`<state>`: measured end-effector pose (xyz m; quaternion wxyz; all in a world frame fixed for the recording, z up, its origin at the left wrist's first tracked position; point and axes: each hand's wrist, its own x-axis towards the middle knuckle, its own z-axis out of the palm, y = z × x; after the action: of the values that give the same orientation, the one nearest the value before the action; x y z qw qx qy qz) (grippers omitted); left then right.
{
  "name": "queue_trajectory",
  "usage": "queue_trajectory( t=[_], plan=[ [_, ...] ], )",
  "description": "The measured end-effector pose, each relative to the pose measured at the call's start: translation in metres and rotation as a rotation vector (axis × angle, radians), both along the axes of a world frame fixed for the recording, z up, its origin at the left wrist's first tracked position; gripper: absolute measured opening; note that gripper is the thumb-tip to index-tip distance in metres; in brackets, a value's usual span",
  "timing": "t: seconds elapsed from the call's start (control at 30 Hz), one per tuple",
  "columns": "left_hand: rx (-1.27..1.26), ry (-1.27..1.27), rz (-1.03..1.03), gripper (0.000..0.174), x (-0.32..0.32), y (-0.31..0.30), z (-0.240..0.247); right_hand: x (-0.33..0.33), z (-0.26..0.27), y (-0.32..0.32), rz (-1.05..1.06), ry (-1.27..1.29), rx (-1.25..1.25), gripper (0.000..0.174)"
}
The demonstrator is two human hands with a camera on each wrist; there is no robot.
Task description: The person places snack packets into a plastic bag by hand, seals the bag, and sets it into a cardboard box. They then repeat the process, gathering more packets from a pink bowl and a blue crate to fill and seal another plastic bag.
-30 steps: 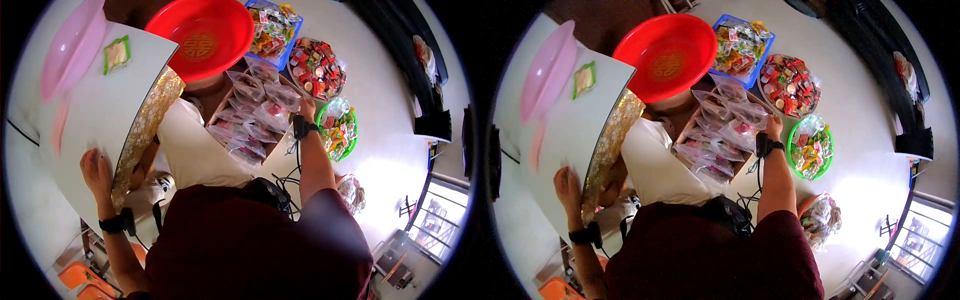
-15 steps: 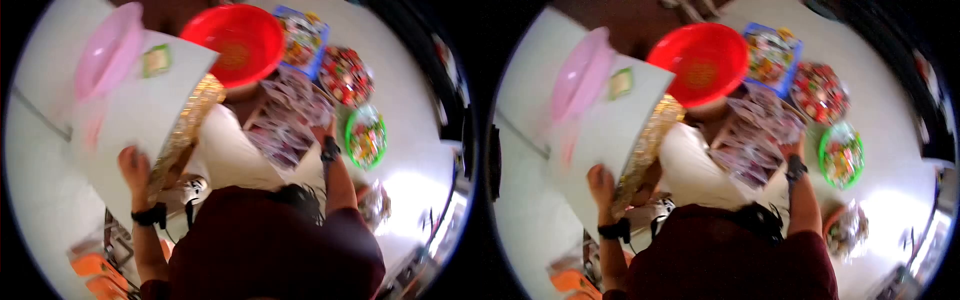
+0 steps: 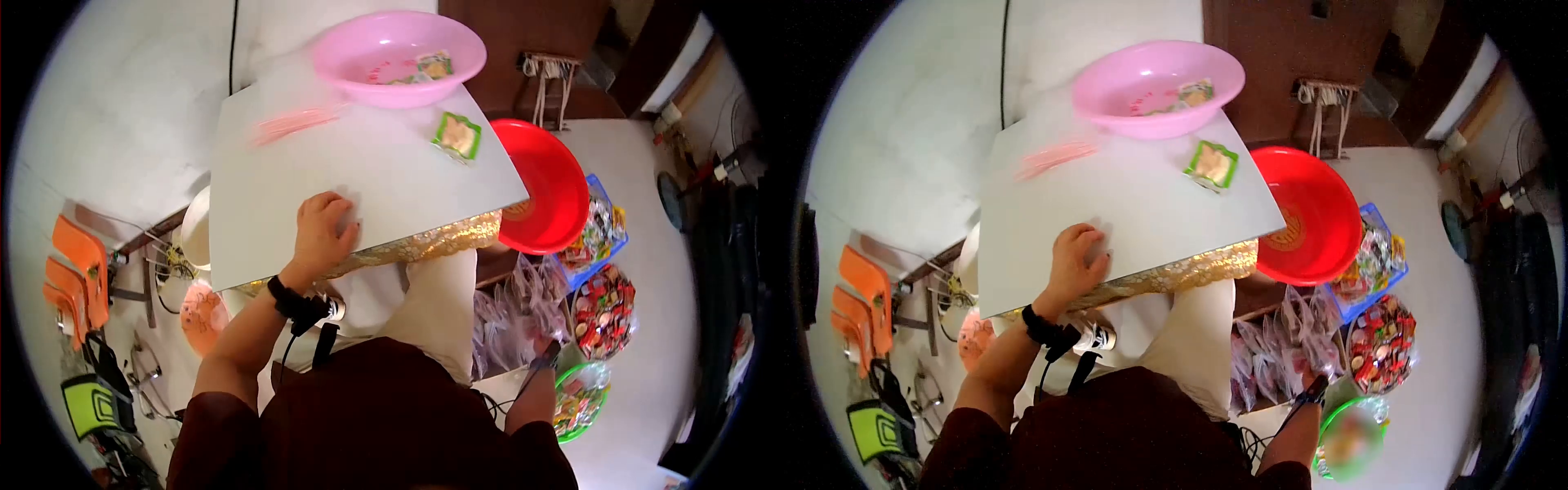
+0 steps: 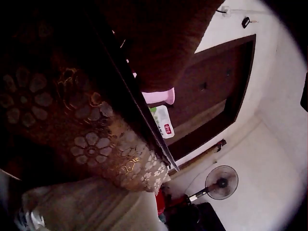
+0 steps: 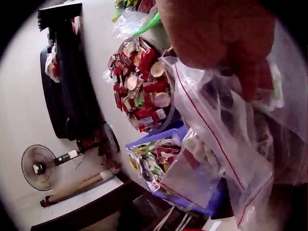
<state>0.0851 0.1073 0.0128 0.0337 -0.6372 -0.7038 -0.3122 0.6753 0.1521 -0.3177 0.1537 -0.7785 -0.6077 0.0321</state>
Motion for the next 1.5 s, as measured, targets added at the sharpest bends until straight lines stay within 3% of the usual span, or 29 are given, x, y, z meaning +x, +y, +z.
queue_trajectory(
  t=[0.3,0.4,0.53,0.63,0.67,0.7,0.73,0.77,0.83,0.9,1.0,1.1,1.2,1.33,1.43,1.5],
  plan=[
    [-0.032,-0.076,-0.013,0.035,-0.007,-0.003,0.002,0.018,0.002,-0.016,-0.276,0.219,-0.222,0.05],
    [-0.127,-0.262,-0.072,0.039,-0.023,-0.004,0.017,0.032,-0.001,-0.017,-0.397,0.394,-0.222,0.05],
    [-0.183,-0.199,-0.029,0.048,-0.062,0.006,0.019,0.064,-0.004,-0.005,-0.619,0.757,-0.083,0.05],
    [-0.254,-0.079,0.001,0.054,-0.09,0.017,0.017,0.094,-0.022,0.033,-0.691,0.929,0.205,0.05],
    [-0.295,-0.055,0.015,0.057,-0.098,0.023,0.012,0.045,0.038,0.049,-0.906,0.353,0.123,0.047],
    [-0.333,-0.031,0.033,0.06,-0.102,0.029,0.009,-0.003,0.115,0.056,-0.556,0.48,0.299,0.036],
    [-0.357,-0.042,0.033,0.063,-0.101,0.034,0.007,-0.013,0.117,0.082,-0.121,0.526,0.628,0.027],
    [-0.383,-0.053,0.036,0.066,-0.099,0.039,0.006,-0.104,0.232,0.077,-0.385,0.511,0.422,0.028],
    [-0.465,-0.03,0.086,0.07,-0.085,0.044,0.012,-0.136,0.23,0.122,0.083,0.615,0.82,0.034],
    [-0.572,0.041,0.177,0.074,-0.059,0.049,0.028,-0.211,0.314,0.117,0.446,0.563,0.636,0.04],
    [-0.532,0.078,0.222,0.072,-0.051,0.051,0.015,-0.29,0.356,0.126,0.751,0.447,0.399,0.044],
    [-0.519,0.098,0.212,0.07,-0.046,0.047,0.02,-0.348,0.368,0.138,0.923,0.337,0.381,0.05],
    [-0.448,0.167,0.257,0.068,-0.04,0.048,0.013,-0.379,0.352,0.158,0.905,0.156,0.354,0.051],
    [-0.379,0.191,0.284,0.067,-0.036,0.047,0.011,-0.387,0.34,0.187,0.976,-0.027,0.202,0.04],
    [-0.401,0.171,0.281,0.068,-0.034,0.046,0.018,-0.373,0.341,0.194,1.018,0.379,0.518,0.027],
    [-0.321,0.184,0.276,0.067,-0.036,0.045,0.011,-0.359,0.351,0.196,0.625,0.924,0.188,0.026]
  ],
)
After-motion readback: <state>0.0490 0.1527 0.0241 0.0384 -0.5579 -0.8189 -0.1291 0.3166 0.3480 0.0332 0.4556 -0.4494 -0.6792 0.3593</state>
